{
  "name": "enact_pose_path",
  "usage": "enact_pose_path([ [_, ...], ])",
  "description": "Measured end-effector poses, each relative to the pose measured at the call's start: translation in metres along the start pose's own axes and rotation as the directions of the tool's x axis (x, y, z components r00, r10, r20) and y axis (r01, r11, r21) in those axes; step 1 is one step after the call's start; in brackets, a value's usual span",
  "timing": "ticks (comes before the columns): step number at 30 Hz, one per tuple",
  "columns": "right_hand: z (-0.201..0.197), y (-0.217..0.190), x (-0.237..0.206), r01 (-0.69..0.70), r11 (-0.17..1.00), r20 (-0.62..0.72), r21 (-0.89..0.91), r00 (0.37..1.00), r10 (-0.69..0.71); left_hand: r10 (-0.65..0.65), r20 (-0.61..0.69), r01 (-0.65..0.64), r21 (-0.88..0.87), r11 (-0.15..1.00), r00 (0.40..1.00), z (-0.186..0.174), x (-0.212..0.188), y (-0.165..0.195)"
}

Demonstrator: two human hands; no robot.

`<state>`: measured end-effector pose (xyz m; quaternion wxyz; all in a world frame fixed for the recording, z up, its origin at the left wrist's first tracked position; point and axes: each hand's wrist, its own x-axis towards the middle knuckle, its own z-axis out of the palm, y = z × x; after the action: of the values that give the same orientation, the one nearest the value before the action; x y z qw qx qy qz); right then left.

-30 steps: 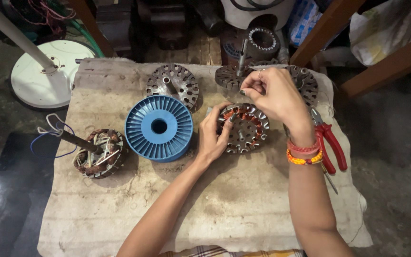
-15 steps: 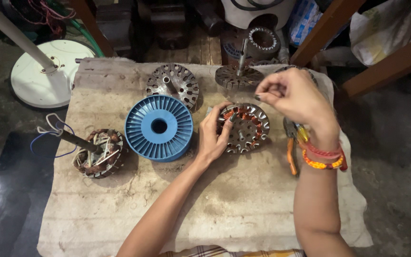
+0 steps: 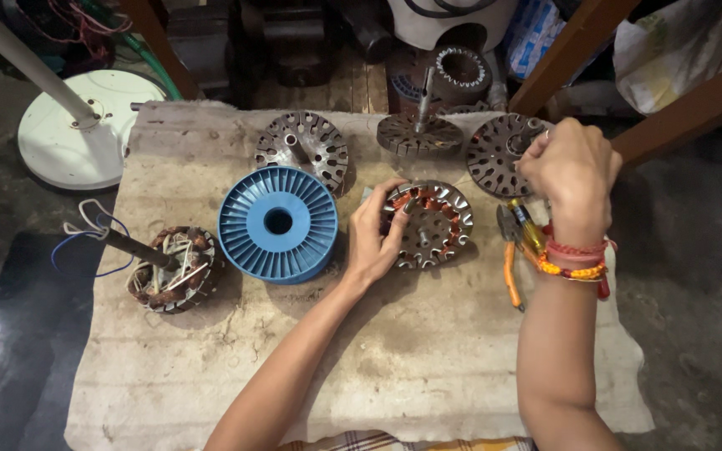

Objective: The person winds copper wire from a blue spool into the slots of a motor stator on a workbench, guiding the wire by hand into each slot and rotating the spool to feed more wire. They periodically lift and reposition the spool and press the wound coils into place with their fingers.

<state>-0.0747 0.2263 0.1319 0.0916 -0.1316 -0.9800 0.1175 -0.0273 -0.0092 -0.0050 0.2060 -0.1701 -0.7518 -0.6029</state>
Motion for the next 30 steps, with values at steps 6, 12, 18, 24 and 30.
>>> enact_pose_path([
  [6,0.001,-0.024,-0.012,0.131,0.99,-0.03,0.047,0.991,-0.129,-0.017,0.0,0.017,0.003,1.0,1.0,-0.004,0.002,-0.004],
  [12,0.008,-0.057,-0.02,0.544,0.789,0.031,0.287,0.817,-0.575,0.084,-0.025,-0.082,0.047,0.996,0.996,-0.006,-0.005,-0.013],
  [18,0.056,-0.104,-0.03,0.262,0.923,0.351,0.283,0.867,-0.354,0.078,-0.067,-0.071,0.108,0.992,0.995,-0.008,-0.015,-0.026],
  [24,0.097,-0.118,-0.04,0.458,0.822,0.065,0.339,0.86,-0.506,-0.014,-0.137,0.041,0.195,0.98,0.99,-0.009,-0.025,-0.04],
  [30,0.1,-0.112,-0.049,0.479,0.817,-0.021,0.321,0.866,-0.5,-0.04,-0.147,0.072,0.22,0.973,0.988,-0.006,-0.03,-0.041],
])
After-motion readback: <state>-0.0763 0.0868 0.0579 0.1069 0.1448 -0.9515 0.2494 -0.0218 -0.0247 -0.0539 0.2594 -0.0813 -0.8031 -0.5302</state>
